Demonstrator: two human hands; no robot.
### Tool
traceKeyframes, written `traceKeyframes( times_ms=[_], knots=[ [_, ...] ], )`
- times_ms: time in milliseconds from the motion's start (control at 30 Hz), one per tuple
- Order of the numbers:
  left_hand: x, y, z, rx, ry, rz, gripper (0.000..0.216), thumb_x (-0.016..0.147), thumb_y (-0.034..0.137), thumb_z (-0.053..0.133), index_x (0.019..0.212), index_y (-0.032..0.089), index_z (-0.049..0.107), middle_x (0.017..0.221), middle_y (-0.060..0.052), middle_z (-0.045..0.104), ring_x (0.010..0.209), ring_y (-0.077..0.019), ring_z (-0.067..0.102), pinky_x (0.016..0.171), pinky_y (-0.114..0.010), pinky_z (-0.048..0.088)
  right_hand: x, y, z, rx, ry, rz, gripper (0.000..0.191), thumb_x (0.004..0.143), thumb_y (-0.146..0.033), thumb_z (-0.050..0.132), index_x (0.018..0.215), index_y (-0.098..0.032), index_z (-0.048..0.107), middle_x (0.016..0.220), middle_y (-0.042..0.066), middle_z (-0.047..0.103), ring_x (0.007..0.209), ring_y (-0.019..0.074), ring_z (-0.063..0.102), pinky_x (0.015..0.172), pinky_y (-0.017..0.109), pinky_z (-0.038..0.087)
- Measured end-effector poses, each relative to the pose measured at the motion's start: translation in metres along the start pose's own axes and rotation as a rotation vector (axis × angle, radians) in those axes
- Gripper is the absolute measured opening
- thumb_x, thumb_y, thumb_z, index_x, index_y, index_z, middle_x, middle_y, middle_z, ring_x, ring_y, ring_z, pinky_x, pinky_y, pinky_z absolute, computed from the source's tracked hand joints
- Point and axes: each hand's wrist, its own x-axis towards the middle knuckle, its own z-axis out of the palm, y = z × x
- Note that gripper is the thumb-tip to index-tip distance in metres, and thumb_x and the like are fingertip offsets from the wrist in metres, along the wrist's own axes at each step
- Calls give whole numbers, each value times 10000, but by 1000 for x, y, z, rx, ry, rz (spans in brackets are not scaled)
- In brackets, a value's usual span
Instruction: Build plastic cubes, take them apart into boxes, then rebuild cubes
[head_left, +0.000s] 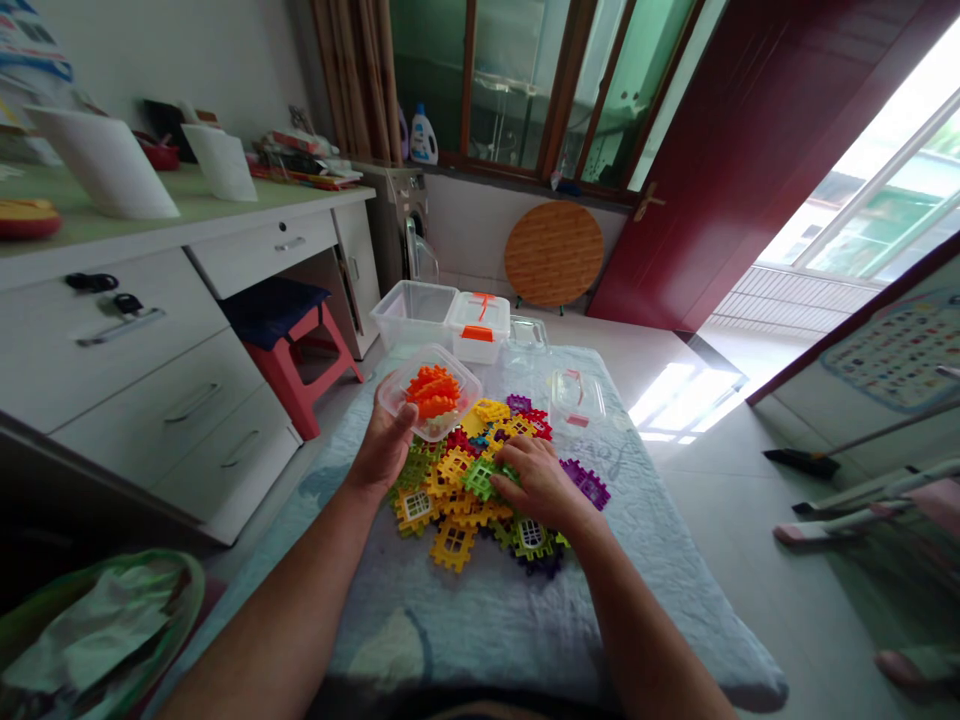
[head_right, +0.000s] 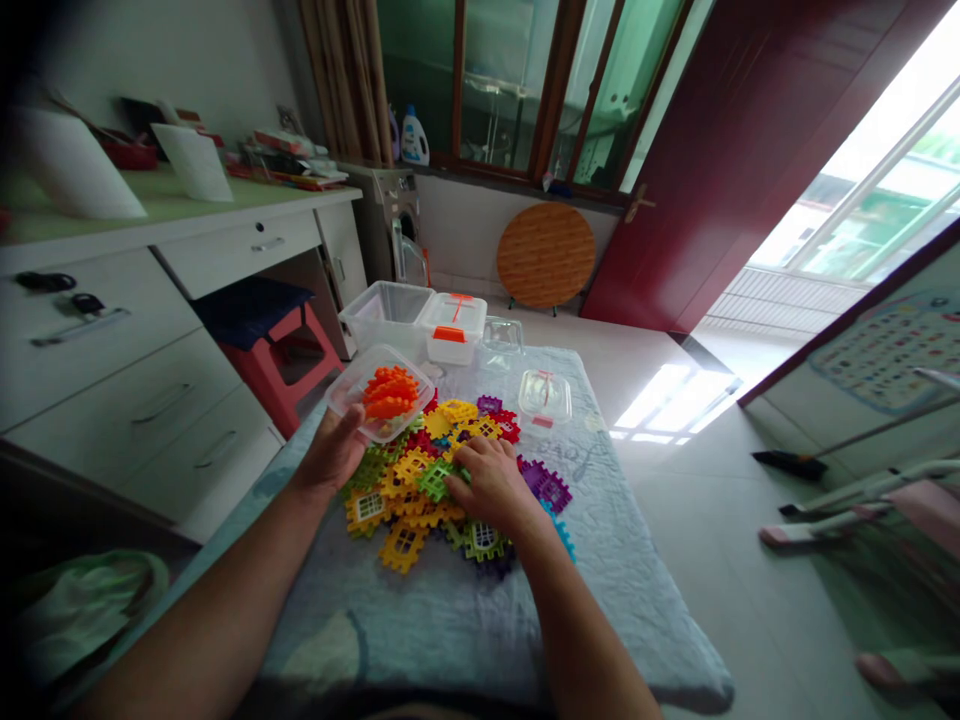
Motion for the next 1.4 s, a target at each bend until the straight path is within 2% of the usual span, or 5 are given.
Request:
traceKeyframes(
  times_ms=[200,533,633,867,1400],
  knots=[
    [1,-4,-2,-58,-2,-4,888,704,542,805,1428,264,373,1441,-143,521,1301,-335,533,1026,-485,495,-19,17,-7,63,44,32,36,872,-236,625,880,-204,637,947,40,629,928,199,578,912,394,404],
    [3,-11,-4,-74,54,4,946,629,526,860,1402,235,401,1309,-144,615,1230,-339,591,979,-488,519,-28,42,5,239,398,70,111,829,-150,554,883,-226,613,960,54,649,949,216,589,906,387,454],
    [3,-13,-4,-69,70,5,987,599,539,871,1410,240,395,1273,-141,636,1198,-341,613,964,-497,525,-30,41,4,243,362,21,127,842,-249,622,967,-225,625,1025,63,652,1027,238,579,959,422,436],
    [2,-15,-4,-39,88,30,919,625,544,855,1383,253,422,1277,-128,636,1203,-326,613,969,-487,529,-33,32,4,118,209,-20,575,746,-471,770,1227,-214,588,1139,96,637,1112,293,531,1009,495,397],
    [2,-13,6,-7,120,80,895,632,563,842,1363,236,443,1259,-137,633,1190,-325,616,1002,-507,501,-33,34,8,187,269,1,486,761,-291,689,1229,-234,572,1175,87,590,1082,263,572,981,462,453]
  ],
)
